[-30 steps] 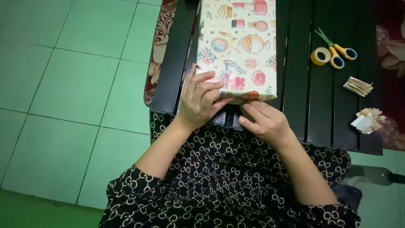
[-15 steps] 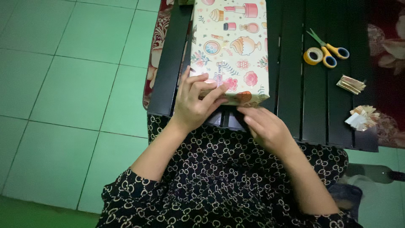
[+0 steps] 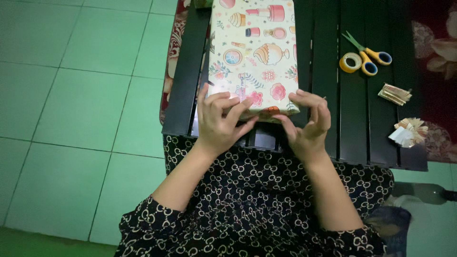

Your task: The person wraps a rectangular box with patterned gift paper on a dark slatted table. They fold the paper edges, cut tape with scissors, and press the tape to seal the package. A second wrapped gift is visible nearby.

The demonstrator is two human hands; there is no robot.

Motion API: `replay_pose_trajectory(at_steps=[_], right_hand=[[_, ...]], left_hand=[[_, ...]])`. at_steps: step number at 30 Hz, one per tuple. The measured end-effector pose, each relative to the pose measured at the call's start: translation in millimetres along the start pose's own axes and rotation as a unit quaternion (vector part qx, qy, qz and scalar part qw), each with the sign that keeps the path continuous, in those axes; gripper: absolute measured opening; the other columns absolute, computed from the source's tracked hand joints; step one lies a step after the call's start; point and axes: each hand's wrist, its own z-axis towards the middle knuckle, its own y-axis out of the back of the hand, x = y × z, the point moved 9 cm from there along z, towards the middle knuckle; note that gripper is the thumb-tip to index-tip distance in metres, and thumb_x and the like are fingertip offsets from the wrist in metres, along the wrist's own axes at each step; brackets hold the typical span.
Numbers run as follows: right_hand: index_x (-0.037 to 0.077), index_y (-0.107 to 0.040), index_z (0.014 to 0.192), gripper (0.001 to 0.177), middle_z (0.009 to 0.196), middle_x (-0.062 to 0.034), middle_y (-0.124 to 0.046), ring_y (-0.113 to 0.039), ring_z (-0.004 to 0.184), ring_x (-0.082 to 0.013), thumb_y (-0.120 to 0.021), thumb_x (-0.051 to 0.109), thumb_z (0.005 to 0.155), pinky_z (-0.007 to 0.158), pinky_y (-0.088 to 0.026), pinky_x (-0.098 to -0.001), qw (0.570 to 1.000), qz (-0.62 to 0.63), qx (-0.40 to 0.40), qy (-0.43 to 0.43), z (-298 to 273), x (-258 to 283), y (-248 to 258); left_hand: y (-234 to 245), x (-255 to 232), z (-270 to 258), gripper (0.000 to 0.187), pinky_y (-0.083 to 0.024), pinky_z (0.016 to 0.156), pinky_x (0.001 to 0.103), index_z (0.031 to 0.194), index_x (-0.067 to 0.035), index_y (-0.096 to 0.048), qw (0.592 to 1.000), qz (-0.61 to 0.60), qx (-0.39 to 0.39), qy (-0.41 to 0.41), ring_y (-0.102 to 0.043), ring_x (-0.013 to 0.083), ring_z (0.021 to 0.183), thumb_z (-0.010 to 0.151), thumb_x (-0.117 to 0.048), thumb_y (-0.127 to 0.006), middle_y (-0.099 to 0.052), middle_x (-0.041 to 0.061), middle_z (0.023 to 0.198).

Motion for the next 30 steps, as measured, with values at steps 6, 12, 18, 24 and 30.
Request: replay_pose_trajectory(at_steps=[6, 12, 18, 24, 30], right_hand=[[0.029, -0.003, 0.162, 0.128, 0.13, -0.0143, -0.057, -0.059, 0.123, -0.0329, -0.099, 0.01, 0.079, 0.106, -0.052, -0.0465, 0.994, -0.066, 0.042, 0.077, 2, 1, -1], [0.033, -0.007, 0.162, 0.127, 0.133, -0.0129, -0.056, -0.057, 0.123, -0.0322, -0.101, 0.01, 0.081, 0.106, -0.053, -0.0446, 0.994, -0.047, 0.067, 0.072, 4, -2, -1], [0.035, -0.01, 0.159, 0.119, 0.135, -0.014, -0.052, -0.055, 0.123, -0.0338, -0.099, 0.016, 0.081, 0.1, -0.049, -0.0468, 0.983, -0.119, 0.096, 0.105, -3, 2, -7], [0.032, -0.011, 0.162, 0.117, 0.137, -0.0138, -0.05, -0.053, 0.124, -0.0324, -0.097, 0.014, 0.085, 0.113, -0.053, -0.0466, 0.987, -0.095, 0.076, 0.102, -5, 0, -9], [0.03, -0.009, 0.161, 0.119, 0.14, -0.0158, -0.046, -0.051, 0.126, -0.0349, -0.099, 0.013, 0.084, 0.11, -0.052, -0.0479, 0.982, -0.123, 0.092, 0.106, -6, 7, -10]], left_hand=[[-9, -1, -3, 0.056, -0.027, 0.126, 0.06, 0.127, -0.022, -0.063, 0.999, 0.032, -0.015, 0.022, -0.049, 0.0239, 0.121, 0.088, -0.054, -0.088, -0.047, 0.001, 0.117], [-12, -1, -4, 0.054, -0.025, 0.127, 0.059, 0.128, -0.023, -0.061, 0.999, 0.04, -0.012, 0.021, -0.048, 0.0214, 0.119, 0.093, -0.056, -0.083, -0.045, 0.0, 0.117], [-20, 1, -8, 0.056, -0.021, 0.128, 0.06, 0.134, -0.024, -0.05, 0.997, 0.081, 0.007, 0.014, -0.042, 0.0214, 0.121, 0.099, -0.059, -0.076, -0.039, 0.001, 0.117], [-29, -3, -15, 0.068, -0.017, 0.128, 0.062, 0.142, -0.022, -0.034, 0.991, 0.136, 0.009, -0.014, -0.036, 0.0221, 0.128, 0.104, -0.064, -0.071, -0.032, 0.004, 0.124], [-30, 0, -18, 0.072, -0.017, 0.13, 0.061, 0.148, -0.023, -0.031, 0.99, 0.139, 0.02, -0.013, -0.036, 0.0209, 0.132, 0.105, -0.061, -0.074, -0.033, 0.003, 0.127]])
